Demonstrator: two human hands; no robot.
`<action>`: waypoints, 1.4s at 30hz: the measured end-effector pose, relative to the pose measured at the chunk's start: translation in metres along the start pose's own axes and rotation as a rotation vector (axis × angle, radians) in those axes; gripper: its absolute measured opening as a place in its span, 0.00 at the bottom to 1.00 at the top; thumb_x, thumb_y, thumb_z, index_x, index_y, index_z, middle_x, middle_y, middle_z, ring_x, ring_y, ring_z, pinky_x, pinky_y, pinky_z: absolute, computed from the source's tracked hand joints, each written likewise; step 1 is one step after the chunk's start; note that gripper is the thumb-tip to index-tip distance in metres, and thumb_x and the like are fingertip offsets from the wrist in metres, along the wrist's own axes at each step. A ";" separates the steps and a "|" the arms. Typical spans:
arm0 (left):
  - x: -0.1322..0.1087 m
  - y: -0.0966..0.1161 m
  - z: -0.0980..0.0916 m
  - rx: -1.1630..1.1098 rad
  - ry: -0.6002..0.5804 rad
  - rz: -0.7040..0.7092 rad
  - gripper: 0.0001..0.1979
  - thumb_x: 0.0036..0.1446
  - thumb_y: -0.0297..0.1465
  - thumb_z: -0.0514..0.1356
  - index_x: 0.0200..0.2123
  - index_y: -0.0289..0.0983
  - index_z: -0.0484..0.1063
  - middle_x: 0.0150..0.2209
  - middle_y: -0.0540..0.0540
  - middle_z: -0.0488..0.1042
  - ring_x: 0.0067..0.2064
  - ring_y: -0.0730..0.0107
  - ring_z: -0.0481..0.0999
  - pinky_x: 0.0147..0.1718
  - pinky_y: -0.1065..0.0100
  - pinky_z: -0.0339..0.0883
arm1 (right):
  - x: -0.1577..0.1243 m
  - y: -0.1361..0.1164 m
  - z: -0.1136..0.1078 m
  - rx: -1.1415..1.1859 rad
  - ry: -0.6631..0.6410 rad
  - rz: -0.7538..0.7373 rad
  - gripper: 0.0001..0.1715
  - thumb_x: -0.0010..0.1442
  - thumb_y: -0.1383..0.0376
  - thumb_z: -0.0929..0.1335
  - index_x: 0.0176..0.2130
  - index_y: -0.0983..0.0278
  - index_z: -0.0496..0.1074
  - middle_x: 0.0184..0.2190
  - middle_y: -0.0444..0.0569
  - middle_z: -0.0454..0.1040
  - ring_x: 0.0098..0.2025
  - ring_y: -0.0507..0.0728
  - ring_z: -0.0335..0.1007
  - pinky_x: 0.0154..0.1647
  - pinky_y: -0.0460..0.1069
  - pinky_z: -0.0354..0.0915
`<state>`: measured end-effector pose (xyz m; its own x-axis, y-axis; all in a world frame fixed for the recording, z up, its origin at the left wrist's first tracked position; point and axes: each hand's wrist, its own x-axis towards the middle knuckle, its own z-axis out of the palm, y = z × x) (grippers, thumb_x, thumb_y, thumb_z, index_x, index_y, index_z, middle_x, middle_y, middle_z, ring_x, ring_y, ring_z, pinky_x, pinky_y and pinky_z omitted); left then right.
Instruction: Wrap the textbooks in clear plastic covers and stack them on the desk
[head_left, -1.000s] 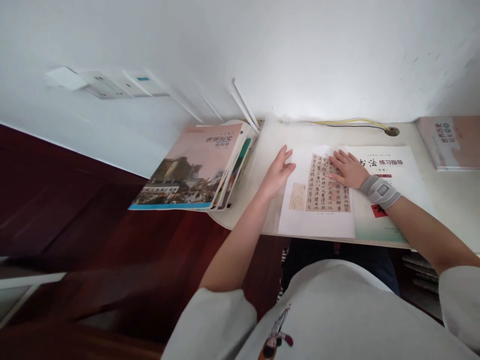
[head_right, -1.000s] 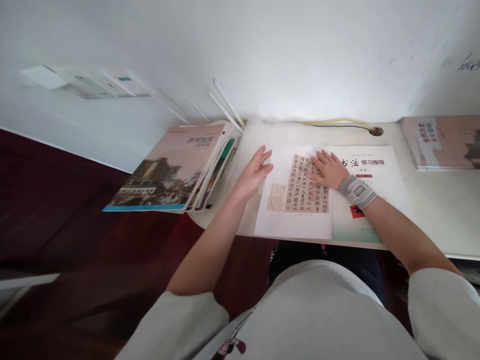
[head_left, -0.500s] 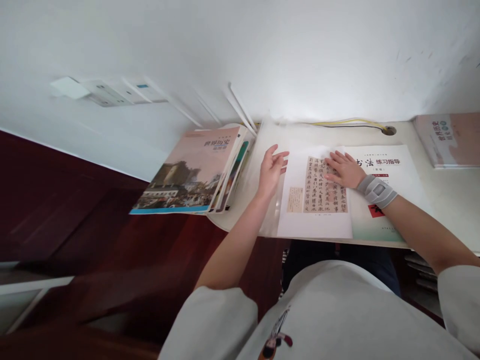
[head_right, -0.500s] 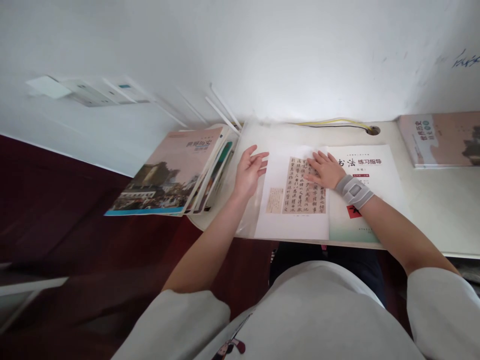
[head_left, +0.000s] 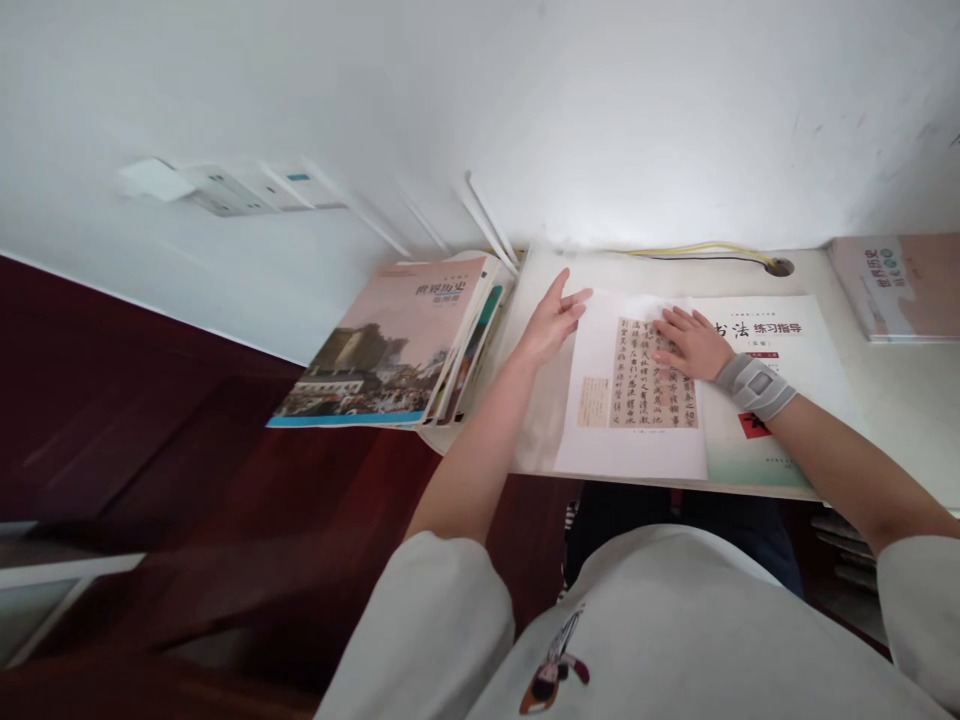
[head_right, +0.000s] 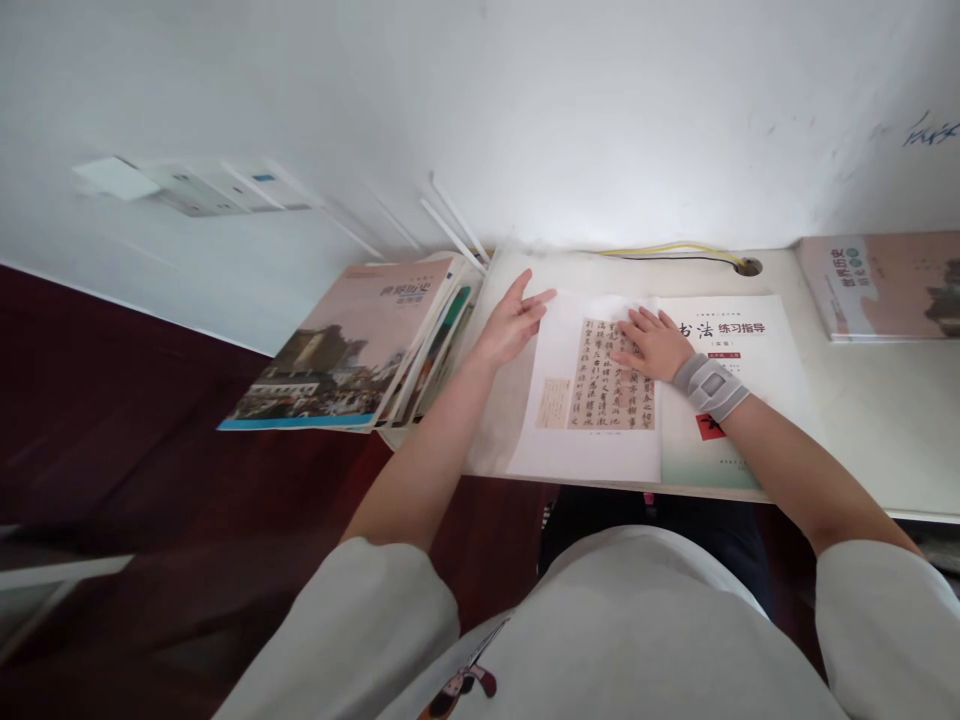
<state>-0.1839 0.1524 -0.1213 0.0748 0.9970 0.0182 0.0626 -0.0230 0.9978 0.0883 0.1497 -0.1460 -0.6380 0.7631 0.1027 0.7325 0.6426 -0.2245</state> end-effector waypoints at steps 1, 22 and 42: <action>0.002 -0.002 -0.001 0.100 0.024 -0.004 0.45 0.50 0.32 0.62 0.66 0.38 0.40 0.54 0.37 0.69 0.48 0.64 0.72 0.50 0.58 0.61 | 0.000 0.000 0.000 0.001 0.000 0.002 0.43 0.60 0.42 0.53 0.61 0.68 0.58 0.64 0.59 0.53 0.66 0.67 0.44 0.63 0.63 0.43; -0.180 0.030 -0.004 0.810 0.399 -0.218 0.13 0.50 0.41 0.60 0.37 0.40 0.73 0.26 0.47 0.72 0.34 0.58 0.73 0.41 0.60 0.64 | 0.001 0.004 0.010 0.018 0.101 0.059 0.42 0.61 0.44 0.54 0.60 0.72 0.59 0.63 0.65 0.52 0.66 0.69 0.42 0.62 0.63 0.47; -0.193 -0.005 0.016 -0.440 0.461 -0.298 0.19 0.52 0.44 0.61 0.44 0.40 0.69 0.53 0.40 0.69 0.44 0.62 0.76 0.39 0.63 0.72 | -0.175 -0.115 0.023 0.223 0.180 0.005 0.49 0.57 0.54 0.67 0.67 0.65 0.41 0.66 0.62 0.42 0.67 0.66 0.40 0.61 0.64 0.56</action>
<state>-0.1830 -0.0415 -0.1310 -0.3187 0.8878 -0.3319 -0.4008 0.1910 0.8960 0.1102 -0.0594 -0.1600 -0.5674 0.7790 0.2668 0.6527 0.6230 -0.4310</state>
